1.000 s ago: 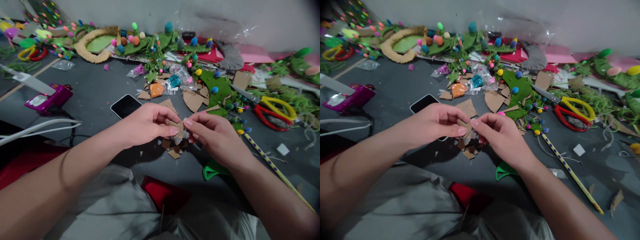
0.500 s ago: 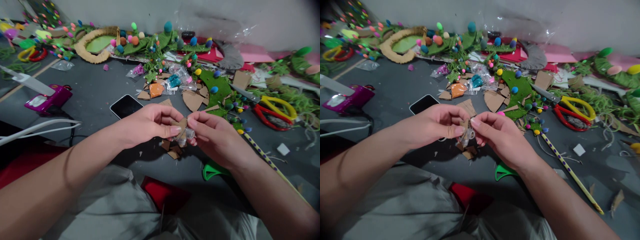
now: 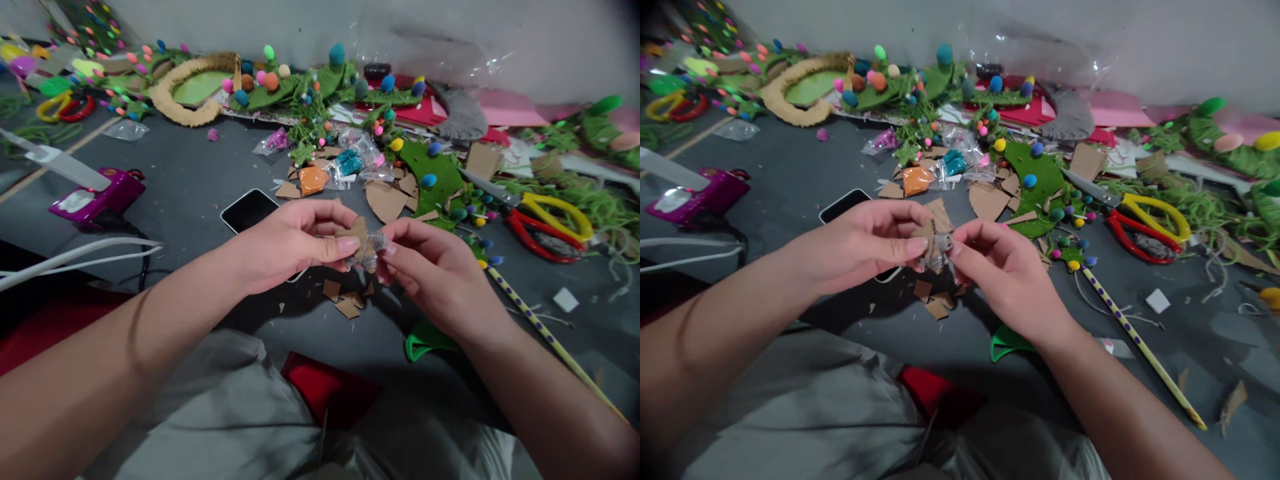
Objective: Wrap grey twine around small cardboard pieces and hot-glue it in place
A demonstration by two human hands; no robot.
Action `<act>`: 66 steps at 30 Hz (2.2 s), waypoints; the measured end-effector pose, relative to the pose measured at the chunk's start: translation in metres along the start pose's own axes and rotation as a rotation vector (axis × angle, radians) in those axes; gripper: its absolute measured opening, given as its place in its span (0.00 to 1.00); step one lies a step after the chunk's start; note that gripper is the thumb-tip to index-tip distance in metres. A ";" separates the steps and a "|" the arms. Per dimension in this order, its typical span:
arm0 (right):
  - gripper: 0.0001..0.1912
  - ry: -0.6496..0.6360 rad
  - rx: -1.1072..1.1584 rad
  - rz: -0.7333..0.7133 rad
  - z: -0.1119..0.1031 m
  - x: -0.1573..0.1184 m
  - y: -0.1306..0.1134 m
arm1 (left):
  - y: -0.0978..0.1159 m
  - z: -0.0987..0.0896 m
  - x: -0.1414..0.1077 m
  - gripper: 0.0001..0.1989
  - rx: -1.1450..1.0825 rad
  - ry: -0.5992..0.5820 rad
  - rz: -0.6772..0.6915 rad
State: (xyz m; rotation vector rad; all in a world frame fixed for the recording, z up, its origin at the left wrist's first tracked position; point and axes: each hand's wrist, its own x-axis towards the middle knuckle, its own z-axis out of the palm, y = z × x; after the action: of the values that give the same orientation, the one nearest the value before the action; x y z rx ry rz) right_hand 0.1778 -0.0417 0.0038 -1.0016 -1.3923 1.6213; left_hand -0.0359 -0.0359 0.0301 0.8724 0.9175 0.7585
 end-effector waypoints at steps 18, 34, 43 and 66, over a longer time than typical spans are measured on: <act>0.09 -0.033 -0.263 -0.083 -0.005 -0.001 -0.006 | -0.003 -0.003 -0.008 0.14 0.370 0.013 0.154; 0.07 -0.022 -0.408 -0.250 -0.005 -0.008 -0.006 | -0.004 0.005 -0.014 0.08 0.674 0.031 0.337; 0.08 0.052 -0.960 -0.852 -0.009 -0.012 -0.003 | 0.003 -0.006 -0.020 0.18 1.098 0.061 0.566; 0.13 -0.026 -1.150 -1.100 -0.022 -0.016 -0.004 | 0.000 0.015 -0.017 0.14 0.140 -0.059 -0.221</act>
State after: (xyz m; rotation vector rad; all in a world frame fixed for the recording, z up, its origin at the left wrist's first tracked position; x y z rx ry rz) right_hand 0.2045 -0.0473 0.0070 -0.4985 -2.3280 -0.0527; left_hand -0.0294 -0.0551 0.0412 0.8939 1.0050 0.4801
